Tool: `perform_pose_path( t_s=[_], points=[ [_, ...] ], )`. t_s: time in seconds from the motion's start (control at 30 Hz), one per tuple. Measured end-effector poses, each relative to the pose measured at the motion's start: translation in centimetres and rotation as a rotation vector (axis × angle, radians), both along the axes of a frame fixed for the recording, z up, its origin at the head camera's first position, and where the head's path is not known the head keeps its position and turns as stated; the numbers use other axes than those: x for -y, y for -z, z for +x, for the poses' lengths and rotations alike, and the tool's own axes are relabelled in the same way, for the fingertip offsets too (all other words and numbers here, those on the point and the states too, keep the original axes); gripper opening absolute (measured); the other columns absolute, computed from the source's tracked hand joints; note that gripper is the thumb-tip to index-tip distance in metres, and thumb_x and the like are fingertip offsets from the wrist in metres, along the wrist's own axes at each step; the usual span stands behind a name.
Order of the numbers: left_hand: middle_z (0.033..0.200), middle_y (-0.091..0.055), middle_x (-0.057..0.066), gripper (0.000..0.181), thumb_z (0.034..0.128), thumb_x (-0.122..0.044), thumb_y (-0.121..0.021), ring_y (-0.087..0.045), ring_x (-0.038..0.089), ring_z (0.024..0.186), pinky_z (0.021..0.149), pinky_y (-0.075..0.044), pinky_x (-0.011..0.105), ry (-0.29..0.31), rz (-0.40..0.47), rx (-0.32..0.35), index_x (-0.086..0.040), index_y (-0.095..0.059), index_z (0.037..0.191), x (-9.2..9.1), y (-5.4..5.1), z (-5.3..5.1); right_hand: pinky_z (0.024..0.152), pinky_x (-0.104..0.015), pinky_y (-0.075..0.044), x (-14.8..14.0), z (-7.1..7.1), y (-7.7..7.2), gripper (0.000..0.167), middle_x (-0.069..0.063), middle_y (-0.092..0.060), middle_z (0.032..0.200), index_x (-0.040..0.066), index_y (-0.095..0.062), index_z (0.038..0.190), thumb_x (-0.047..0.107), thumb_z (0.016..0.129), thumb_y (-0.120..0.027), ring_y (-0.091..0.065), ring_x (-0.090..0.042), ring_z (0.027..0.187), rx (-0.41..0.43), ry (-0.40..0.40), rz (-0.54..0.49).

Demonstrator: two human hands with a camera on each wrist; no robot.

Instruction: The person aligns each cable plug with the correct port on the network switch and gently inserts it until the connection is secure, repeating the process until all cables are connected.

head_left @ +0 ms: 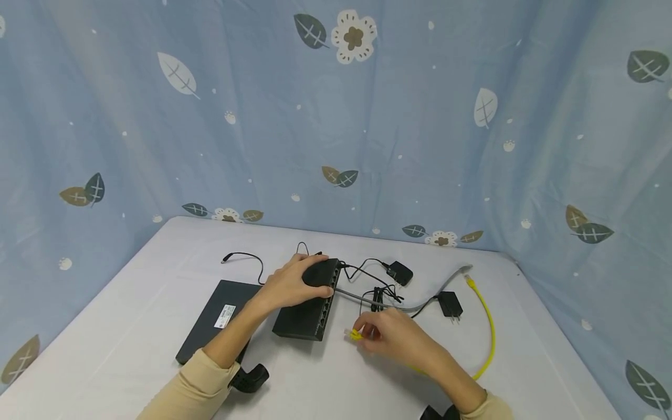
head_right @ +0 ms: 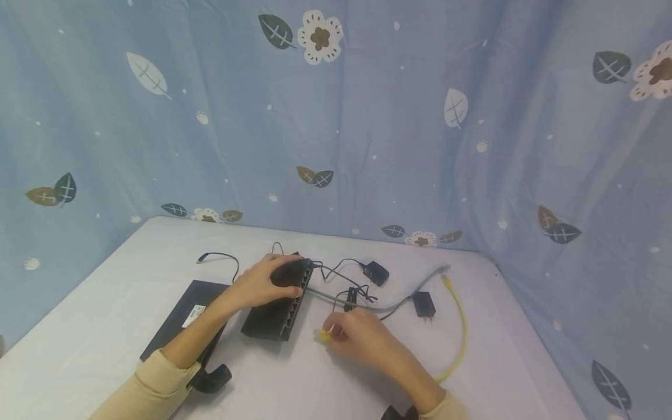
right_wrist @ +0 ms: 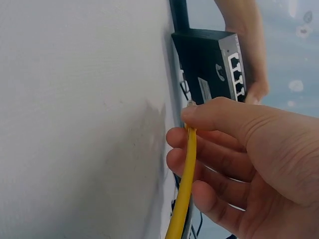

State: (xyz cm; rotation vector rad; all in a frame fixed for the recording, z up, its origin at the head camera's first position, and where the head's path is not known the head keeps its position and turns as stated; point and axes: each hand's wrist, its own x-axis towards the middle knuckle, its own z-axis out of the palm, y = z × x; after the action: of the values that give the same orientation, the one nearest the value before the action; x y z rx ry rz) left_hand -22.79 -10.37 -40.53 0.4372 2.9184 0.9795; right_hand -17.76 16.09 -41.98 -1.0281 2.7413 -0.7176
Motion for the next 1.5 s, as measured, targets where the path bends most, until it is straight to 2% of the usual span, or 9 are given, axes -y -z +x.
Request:
perform_pose_path(
  t_s=[0.43,0.63,0.87,1.1,1.33,1.5],
  points=[
    [0.15,-0.042,0.011,0.077,0.0778,-0.061,-0.07,-0.054,0.044,0.124,0.09,-0.043,0.068,-0.002,0.005,-0.012,-0.04,-0.043,0.147,0.0,0.2,0.2,0.06,-0.017,-0.05,-0.4,-0.2,-0.5,0.017,0.007,-0.074,0.081,0.017,-0.072,0.104,0.014,0.087,-0.072,-0.063,0.005,0.069,0.01,0.016,-0.023],
    [0.15,-0.041,0.012,0.077,0.0781,-0.06,-0.071,-0.054,0.044,0.124,0.09,-0.043,0.069,0.007,0.004,-0.016,-0.039,-0.043,0.147,-0.1,0.1,0.0,0.062,-0.018,-0.05,-1.1,-0.8,-1.1,0.017,0.009,-0.074,0.084,0.021,-0.071,0.107,0.018,0.09,-0.07,-0.062,0.003,0.07,-0.012,0.047,-0.047],
    [0.15,-0.042,0.011,0.076,0.0784,-0.06,-0.07,-0.054,0.043,0.124,0.091,-0.042,0.069,0.007,0.01,-0.011,-0.039,-0.044,0.147,-0.1,0.1,0.1,0.055,-0.019,-0.049,-1.2,-1.9,-3.2,0.02,0.008,-0.074,0.085,0.02,-0.069,0.112,0.022,0.092,-0.069,-0.059,0.002,0.062,-0.075,0.081,-0.058],
    [0.15,-0.041,0.012,0.077,0.078,-0.061,-0.071,-0.052,0.044,0.126,0.091,-0.039,0.072,0.003,0.011,-0.005,-0.038,-0.044,0.147,-0.1,0.1,-0.1,0.059,-0.018,-0.05,-0.6,-3.3,-5.2,0.021,0.005,-0.073,0.086,0.019,-0.069,0.112,0.021,0.092,-0.07,-0.064,-0.001,0.066,-0.155,0.1,-0.069],
    [0.15,-0.042,0.012,0.077,0.0776,-0.061,-0.071,-0.053,0.043,0.125,0.091,-0.04,0.071,0.004,0.015,-0.008,-0.039,-0.044,0.146,-0.1,0.0,0.0,0.061,-0.019,-0.052,-0.6,-4.0,-5.6,0.024,0.001,-0.074,0.092,0.018,-0.069,0.117,0.021,0.093,-0.068,-0.069,-0.006,0.072,-0.11,0.099,-0.121],
    [0.15,-0.041,0.013,0.078,0.0777,-0.061,-0.071,-0.053,0.044,0.125,0.091,-0.04,0.072,0.004,0.014,-0.002,-0.038,-0.044,0.147,0.0,0.0,0.1,0.065,-0.02,-0.053,-0.7,-4.0,-5.6,0.026,0.002,-0.074,0.093,0.017,-0.069,0.119,0.02,0.094,-0.067,-0.069,-0.006,0.076,-0.111,0.082,-0.135]
  ],
)
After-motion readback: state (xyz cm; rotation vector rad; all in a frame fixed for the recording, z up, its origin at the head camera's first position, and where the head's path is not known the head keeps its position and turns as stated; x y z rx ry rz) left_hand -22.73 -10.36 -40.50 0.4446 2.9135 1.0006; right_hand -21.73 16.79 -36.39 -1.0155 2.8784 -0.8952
